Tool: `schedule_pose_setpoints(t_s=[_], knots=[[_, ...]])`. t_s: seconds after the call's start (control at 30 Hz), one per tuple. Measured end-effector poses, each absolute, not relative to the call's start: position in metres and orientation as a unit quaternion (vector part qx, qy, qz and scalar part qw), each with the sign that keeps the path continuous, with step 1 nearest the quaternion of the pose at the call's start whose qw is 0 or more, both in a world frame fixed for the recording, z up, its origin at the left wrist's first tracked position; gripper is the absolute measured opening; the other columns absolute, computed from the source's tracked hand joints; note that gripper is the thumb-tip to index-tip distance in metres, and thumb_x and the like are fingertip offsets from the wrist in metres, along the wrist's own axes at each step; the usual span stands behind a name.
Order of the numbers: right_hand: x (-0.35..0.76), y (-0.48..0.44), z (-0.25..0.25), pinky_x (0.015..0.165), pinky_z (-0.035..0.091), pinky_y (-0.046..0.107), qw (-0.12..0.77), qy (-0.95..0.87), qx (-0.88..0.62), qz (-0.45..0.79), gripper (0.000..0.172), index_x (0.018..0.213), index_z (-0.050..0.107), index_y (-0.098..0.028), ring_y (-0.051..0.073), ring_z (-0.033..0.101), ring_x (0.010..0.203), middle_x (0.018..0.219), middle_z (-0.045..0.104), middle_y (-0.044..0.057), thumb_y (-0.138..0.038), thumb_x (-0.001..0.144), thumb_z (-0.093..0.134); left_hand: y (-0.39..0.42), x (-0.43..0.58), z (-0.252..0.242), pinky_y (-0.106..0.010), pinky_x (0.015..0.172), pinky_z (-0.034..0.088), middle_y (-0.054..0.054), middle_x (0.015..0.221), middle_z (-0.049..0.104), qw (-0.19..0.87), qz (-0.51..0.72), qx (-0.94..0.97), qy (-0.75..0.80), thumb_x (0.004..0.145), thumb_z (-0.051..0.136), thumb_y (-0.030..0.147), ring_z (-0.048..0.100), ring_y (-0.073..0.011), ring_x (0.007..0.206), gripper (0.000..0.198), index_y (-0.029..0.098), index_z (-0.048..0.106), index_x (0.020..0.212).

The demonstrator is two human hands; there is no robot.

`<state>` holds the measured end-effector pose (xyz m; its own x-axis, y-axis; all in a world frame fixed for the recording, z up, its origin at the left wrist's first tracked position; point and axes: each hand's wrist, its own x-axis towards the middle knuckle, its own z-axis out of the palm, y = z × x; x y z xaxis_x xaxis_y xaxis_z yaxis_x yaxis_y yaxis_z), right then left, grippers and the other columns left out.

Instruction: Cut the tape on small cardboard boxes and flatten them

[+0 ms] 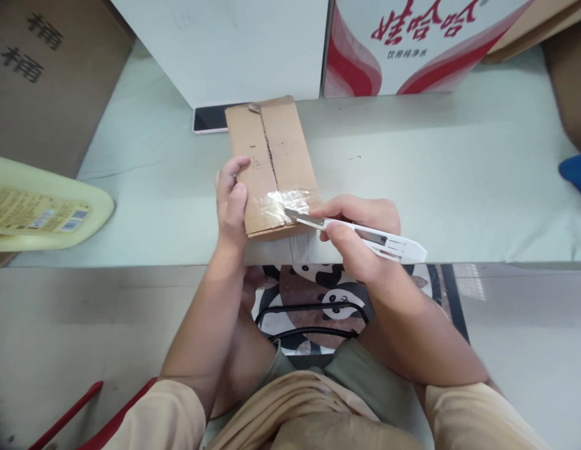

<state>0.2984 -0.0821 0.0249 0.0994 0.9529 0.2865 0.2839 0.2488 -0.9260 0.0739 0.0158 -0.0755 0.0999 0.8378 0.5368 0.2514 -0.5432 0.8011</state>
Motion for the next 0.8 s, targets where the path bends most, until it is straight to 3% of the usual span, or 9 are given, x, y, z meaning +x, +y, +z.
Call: schedule_pose_setpoints(t_s=[0.37, 0.8], knots=[[0.290, -0.074, 0.029, 0.049, 0.048, 0.030, 0.478, -0.575, -0.551, 0.370, 0.020, 0.078, 0.080, -0.023, 0.015, 0.057, 0.049, 0.055, 0.065, -0.001, -0.022, 0.076, 0.059, 0.014, 0.077, -0.079, -0.045, 0.116, 0.042, -0.006, 0.135, 0.063, 0.277, 0.556, 0.674, 0.400, 0.104, 0.039, 0.064, 0.055, -0.0263, 0.133, 0.049, 0.035, 0.060, 0.137], [0.294, -0.090, 0.035, 0.049, 0.047, 0.030, 0.512, -0.585, -0.548, 0.309, 0.022, 0.079, 0.083, -0.026, 0.015, 0.060, 0.049, 0.057, 0.068, -0.002, -0.020, 0.077, 0.061, 0.015, 0.078, -0.076, -0.046, 0.117, 0.042, -0.007, 0.134, 0.063, 0.272, 0.551, 0.679, 0.402, 0.103, 0.041, 0.065, 0.056, -0.0272, 0.132, 0.050, 0.033, 0.061, 0.136]])
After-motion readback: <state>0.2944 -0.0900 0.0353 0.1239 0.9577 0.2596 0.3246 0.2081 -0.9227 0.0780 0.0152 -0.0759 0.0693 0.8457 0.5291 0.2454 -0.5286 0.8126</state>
